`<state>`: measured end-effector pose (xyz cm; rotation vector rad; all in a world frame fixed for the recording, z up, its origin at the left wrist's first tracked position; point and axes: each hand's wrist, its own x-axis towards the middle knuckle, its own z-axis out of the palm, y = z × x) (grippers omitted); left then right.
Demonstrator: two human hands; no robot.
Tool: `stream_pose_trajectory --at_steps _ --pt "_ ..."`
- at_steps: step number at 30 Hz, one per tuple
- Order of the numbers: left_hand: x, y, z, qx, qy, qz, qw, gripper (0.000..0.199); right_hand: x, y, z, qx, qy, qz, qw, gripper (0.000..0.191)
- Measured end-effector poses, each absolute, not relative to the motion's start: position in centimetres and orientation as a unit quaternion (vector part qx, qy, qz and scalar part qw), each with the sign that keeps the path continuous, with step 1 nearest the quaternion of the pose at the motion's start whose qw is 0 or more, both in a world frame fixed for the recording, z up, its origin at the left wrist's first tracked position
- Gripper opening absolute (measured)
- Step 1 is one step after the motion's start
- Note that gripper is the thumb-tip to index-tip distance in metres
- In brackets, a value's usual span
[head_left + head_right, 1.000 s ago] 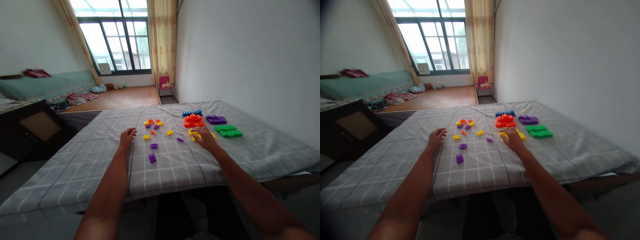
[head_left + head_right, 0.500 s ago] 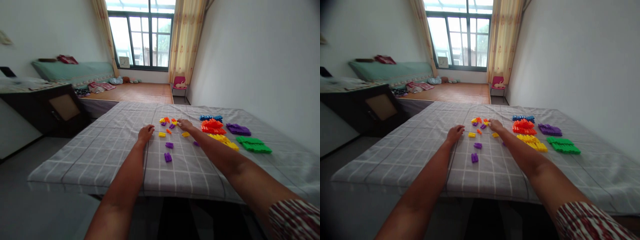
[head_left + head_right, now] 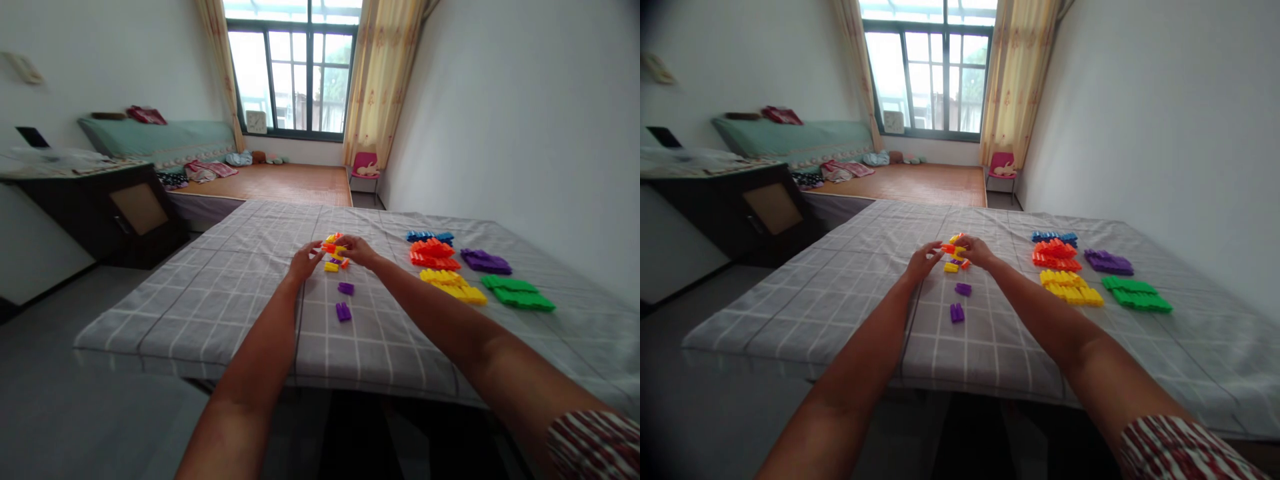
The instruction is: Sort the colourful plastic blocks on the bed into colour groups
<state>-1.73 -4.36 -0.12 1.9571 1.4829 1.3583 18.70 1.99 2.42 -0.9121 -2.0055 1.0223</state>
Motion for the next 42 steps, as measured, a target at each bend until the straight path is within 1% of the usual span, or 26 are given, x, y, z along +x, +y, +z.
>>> stream_pose_trajectory --at_steps 3,7,10,12,14,16,19,22,26,28,30,32,34,36,39,40,42 --pt "-1.8 -4.4 -0.2 0.692 0.487 0.478 0.238 0.037 18.2 0.3 2.6 -0.326 -0.794 0.389 0.336 0.025" --pt "-2.7 -4.7 0.0 0.638 0.487 0.508 0.311 0.041 19.8 -1.7 3.2 -0.386 -0.795 0.319 0.342 0.020" --pt "-3.3 -4.7 0.1 0.601 0.508 0.526 0.323 0.044 23.0 -3.5 3.6 -0.415 -0.758 0.334 0.377 0.022" --pt "-3.4 -4.7 0.1 0.603 0.525 0.510 0.317 0.044 26.0 -4.9 3.7 -0.421 -0.728 0.364 0.400 0.026" --pt "-3.4 -4.7 0.1 0.612 0.533 0.495 0.309 0.043 29.8 -6.1 3.8 -0.439 -0.703 0.367 0.422 0.029" --pt "-3.5 -4.6 -0.1 0.617 0.535 0.490 0.307 0.044 34.4 -6.9 3.9 -0.486 -0.680 0.319 0.447 0.031" --pt "-3.6 -4.5 -0.2 0.614 0.540 0.488 0.306 0.046 41.8 -7.6 4.0 -0.593 -0.629 0.194 0.464 0.033" --pt "-3.7 -4.4 -0.2 0.612 0.539 0.488 0.310 0.047 47.5 -8.2 3.6 -0.674 -0.592 0.101 0.430 0.028" --pt "-3.3 -4.8 0.2 0.617 0.519 0.490 0.332 0.051 50.7 -9.0 2.5 -0.721 -0.593 0.039 0.357 0.020" --pt "-2.9 -5.0 0.4 0.611 0.513 0.494 0.346 0.052 50.7 -9.4 2.3 -0.732 -0.602 0.031 0.319 0.019" --pt "-2.5 -5.3 0.6 0.607 0.508 0.489 0.366 0.052 49.9 -9.7 2.6 -0.738 -0.603 0.006 0.301 0.022" --pt "-2.1 -5.6 0.8 0.615 0.498 0.474 0.386 0.053 48.1 -9.9 3.4 -0.720 -0.612 -0.038 0.324 0.026" --pt "-1.8 -6.0 1.0 0.625 0.488 0.460 0.399 0.054 44.8 -9.9 4.3 -0.663 -0.653 -0.055 0.361 0.025" --pt "-1.5 -6.2 1.2 0.626 0.482 0.455 0.411 0.055 40.2 -10.0 4.9 -0.581 -0.721 -0.009 0.378 0.022" --pt "-1.3 -6.6 1.4 0.621 0.470 0.451 0.436 0.058 32.3 -10.0 5.2 -0.467 -0.803 0.114 0.353 0.019" --pt "-1.3 -6.7 1.4 0.621 0.467 0.447 0.444 0.061 29.8 -9.9 5.1 -0.431 -0.825 0.136 0.340 0.020" --pt "-1.4 -7.0 1.4 0.624 0.459 0.436 0.457 0.070 25.5 -9.5 4.7 -0.374 -0.854 0.163 0.322 0.029"
